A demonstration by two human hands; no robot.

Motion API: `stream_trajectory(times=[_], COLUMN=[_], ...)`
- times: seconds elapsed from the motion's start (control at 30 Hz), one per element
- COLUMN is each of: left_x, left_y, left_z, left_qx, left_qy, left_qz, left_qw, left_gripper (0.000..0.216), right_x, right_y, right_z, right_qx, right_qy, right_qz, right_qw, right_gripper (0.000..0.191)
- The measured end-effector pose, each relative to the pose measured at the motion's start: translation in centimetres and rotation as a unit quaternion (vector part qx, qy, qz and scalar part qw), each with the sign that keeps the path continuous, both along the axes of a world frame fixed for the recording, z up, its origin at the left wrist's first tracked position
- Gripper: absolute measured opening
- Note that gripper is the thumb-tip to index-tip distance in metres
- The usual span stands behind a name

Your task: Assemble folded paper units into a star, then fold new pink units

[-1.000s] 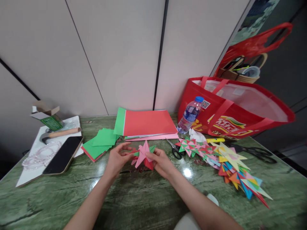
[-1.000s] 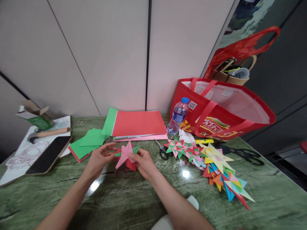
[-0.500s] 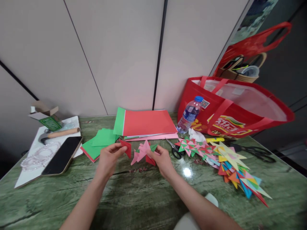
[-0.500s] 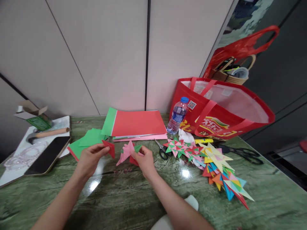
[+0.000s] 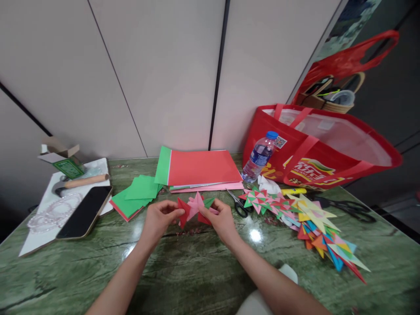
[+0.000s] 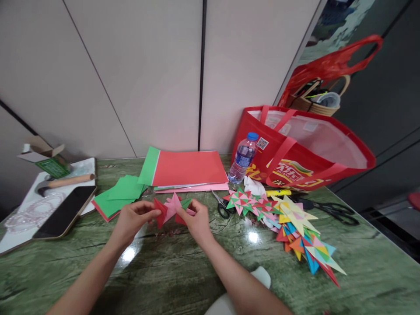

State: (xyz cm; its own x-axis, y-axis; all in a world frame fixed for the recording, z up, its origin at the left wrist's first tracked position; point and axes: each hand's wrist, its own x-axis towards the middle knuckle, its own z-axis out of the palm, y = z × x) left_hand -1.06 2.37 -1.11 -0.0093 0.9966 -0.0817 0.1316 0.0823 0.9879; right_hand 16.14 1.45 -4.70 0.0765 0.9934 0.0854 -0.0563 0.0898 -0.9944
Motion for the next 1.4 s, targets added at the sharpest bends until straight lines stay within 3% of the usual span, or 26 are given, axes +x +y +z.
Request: stream_trajectory(times=[0.23,1.4], left_x=[0.3,1.1], left_y=[-0.2,-0.7], left_z=[0.1,0.2], left_qx=[0.002,-0.033], left_qy=[0.011,0.017], left_qz=[-0.008,-0.021], left_qw=[1.0,0.999], left_gripper=[0.02,0.028], right_x=[-0.1,-0.2], right_y=[-0.2,-0.3], right_z=[0.4,0.4], right_qx=[0.014,0.003], right_qy=[-0.037,-0.017], right_qz=[0.018,0.043], right_qw=[0.999,0.999], right_gripper=[0.02,0.02])
